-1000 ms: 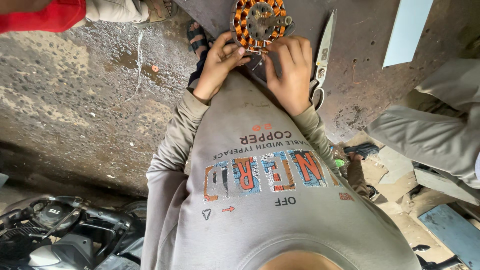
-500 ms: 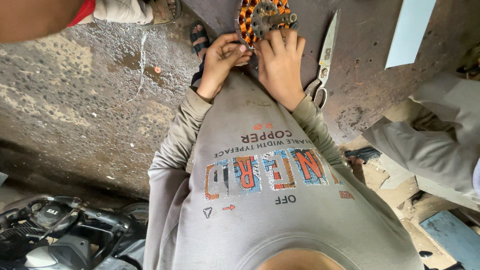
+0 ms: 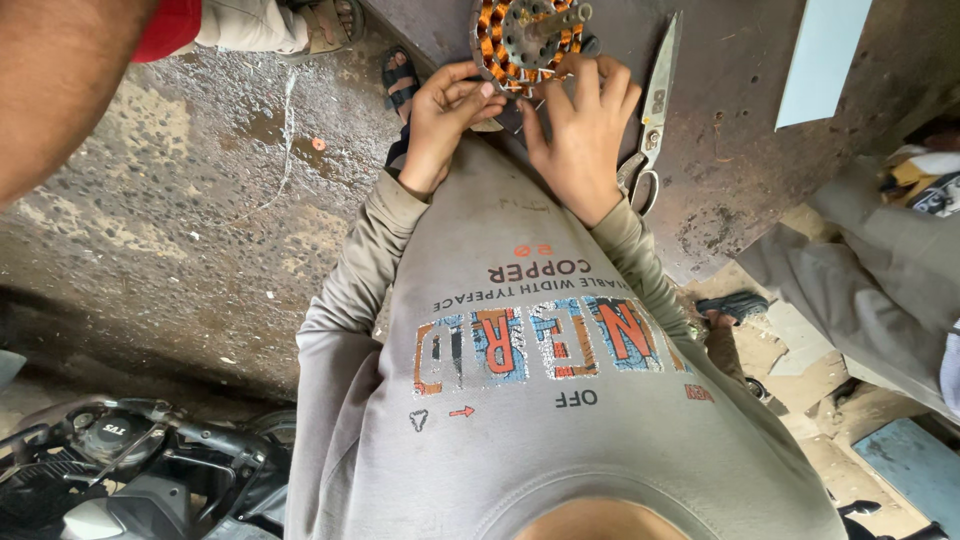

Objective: The person assembles small white rectangular pieces onto circular orange and black patterned components using scissors and a small metal tool. They cut the pieces, insert them into slots on the component, and adjust them with the tool.

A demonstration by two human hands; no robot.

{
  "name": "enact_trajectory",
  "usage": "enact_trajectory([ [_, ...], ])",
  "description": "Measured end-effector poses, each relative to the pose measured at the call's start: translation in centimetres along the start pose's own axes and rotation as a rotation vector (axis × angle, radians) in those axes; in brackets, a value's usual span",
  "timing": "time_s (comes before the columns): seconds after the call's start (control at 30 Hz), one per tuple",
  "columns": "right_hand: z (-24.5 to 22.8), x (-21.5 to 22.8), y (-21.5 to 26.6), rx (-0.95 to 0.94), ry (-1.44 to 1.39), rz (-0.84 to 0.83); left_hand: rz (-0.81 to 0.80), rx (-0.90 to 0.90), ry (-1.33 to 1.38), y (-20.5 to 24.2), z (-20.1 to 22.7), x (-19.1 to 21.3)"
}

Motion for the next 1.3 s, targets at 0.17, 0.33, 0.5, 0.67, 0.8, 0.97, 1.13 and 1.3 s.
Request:
enact_trajectory([
  [0.17,0.1,0.1,0.1,0.015,0.005,0.027,0.022,0.015,0.021,0.1,-0.5,0.2],
  [0.33,1.7,2.0,-0.8,-0.059,-0.294,0.068,0.071,0.009,0.068,0.2,-1.3,0.2],
  [0.5,5.3,3.2,-1.7,-0.255,-0.759,0.071,0.146,-0.034,0.121,0.5,-1.5,0.4],
  [0.67,8.1,3.3,0.0,-0.318,-0.988,0.03,0.164,-0.068,0.132,0.9,-2.0,0.1],
  [0.8,8.0,0.9,1.9,-0.283,-0.903,-0.123,0.15,-0.235,-0.024,1.3,-1.2,-0.7],
  [0.97,6.6,-2.6,2.6,-0.217,-0.754,-0.097,0.067,-0.474,-0.455,2.3,2.1,-3.4],
  [1.13,6.5,-3.8,1.2,-0.138,-0.762,-0.079,0.028,-0.51,-0.578,2.3,3.2,-5.1],
  [1.3,6.0,-3.5,0.0,0.009,-0.65,-0.027,0.041,-0.472,-0.397,1.8,1.7,-3.8],
])
Point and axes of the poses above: each hand's wrist, its own y-axis away from the middle knuckle, its own x-axis out of the back of the hand, z = x × y, the point moved 6 cm from there along -y, towards the middle knuckle, and after that the axes turned 15 degrees about -x, right-handed, at the moved point
